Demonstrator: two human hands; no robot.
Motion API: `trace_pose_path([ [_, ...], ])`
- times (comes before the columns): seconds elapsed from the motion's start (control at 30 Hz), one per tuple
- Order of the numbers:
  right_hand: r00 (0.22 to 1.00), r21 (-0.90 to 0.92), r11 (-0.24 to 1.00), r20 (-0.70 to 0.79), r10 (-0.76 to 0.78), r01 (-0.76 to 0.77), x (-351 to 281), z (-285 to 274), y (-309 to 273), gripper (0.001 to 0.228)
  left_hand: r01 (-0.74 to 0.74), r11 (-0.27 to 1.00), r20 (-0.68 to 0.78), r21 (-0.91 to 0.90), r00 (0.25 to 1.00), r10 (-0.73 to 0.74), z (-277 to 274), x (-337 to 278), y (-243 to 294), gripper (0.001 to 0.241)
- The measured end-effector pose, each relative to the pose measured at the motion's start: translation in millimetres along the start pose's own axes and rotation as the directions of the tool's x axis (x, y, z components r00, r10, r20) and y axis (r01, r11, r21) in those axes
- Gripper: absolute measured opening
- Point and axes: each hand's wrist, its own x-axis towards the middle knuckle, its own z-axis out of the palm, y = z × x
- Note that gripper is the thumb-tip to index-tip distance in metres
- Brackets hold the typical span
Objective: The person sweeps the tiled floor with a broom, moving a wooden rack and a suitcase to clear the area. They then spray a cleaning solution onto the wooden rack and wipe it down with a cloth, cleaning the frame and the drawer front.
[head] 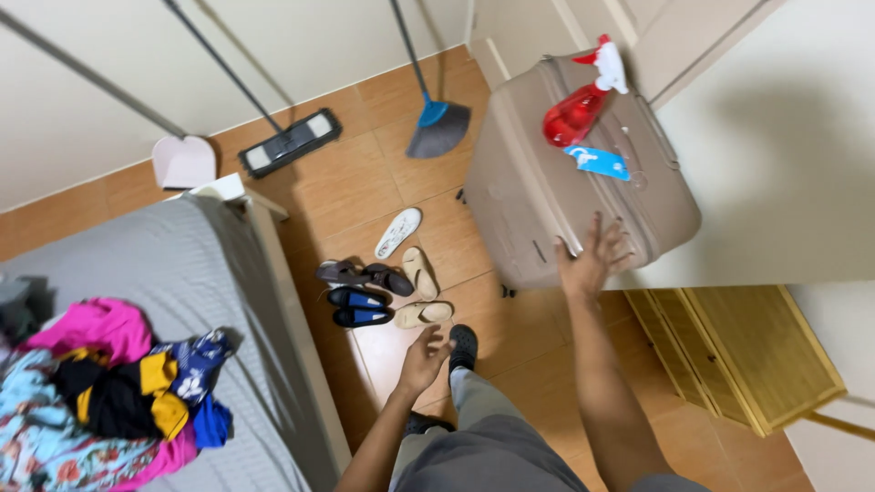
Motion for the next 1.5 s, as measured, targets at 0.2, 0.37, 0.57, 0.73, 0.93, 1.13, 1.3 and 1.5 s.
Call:
trace_pose_path([
  [0.2,0.966,0.051,0.969,-0.11,-0.235,0.242,-85,11,16,0.087,0.146,0.987,-0.146,-0.071,0.977,-0.155,-52,-89,-82,0.064],
  [0.37,0.904,0.075,0.903,0.043,-0.426,0.422,-189,40,-12,0.088,0.102,0.974,-0.408,-0.204,0.895,-0.18,-80,-151,-121,0.048],
  [0.57,0.627,0.191,0.671,0.246,-0.739,0.716,-303,37,-122,0.088,-0.041,0.959,-0.591,-0.281,0.795,-0.139,-89,-223,-147,0.029],
  [0.73,0.381,0.329,0.454,0.263,-0.886,0.828,-358,36,-186,0.086,-0.087,0.935,-0.678,-0.344,0.712,-0.183,-89,-285,-177,0.033],
  [0.93,0.184,0.419,0.265,0.223,-0.957,0.869,-391,44,-233,0.085,-0.041,0.896,-0.734,-0.442,0.591,-0.335,-87,-340,-212,0.043],
  [1.13,0.019,0.401,0.149,0.312,-0.95,0.904,-412,71,-264,0.088,-0.07,0.828,-0.749,-0.556,0.474,-0.463,-90,-361,-241,0.042],
  [1.3,-0.155,0.432,0.01,0.344,-0.926,0.902,-426,100,-305,0.089,-0.085,0.795,-0.761,-0.601,0.364,-0.536,-100,-365,-262,0.04],
  [1.5,-0.359,0.437,-0.158,0.429,-0.829,0.886,-452,121,-378,0.086,0.046,0.715,-0.694,-0.698,0.204,-0.69,-125,-385,-292,0.044],
])
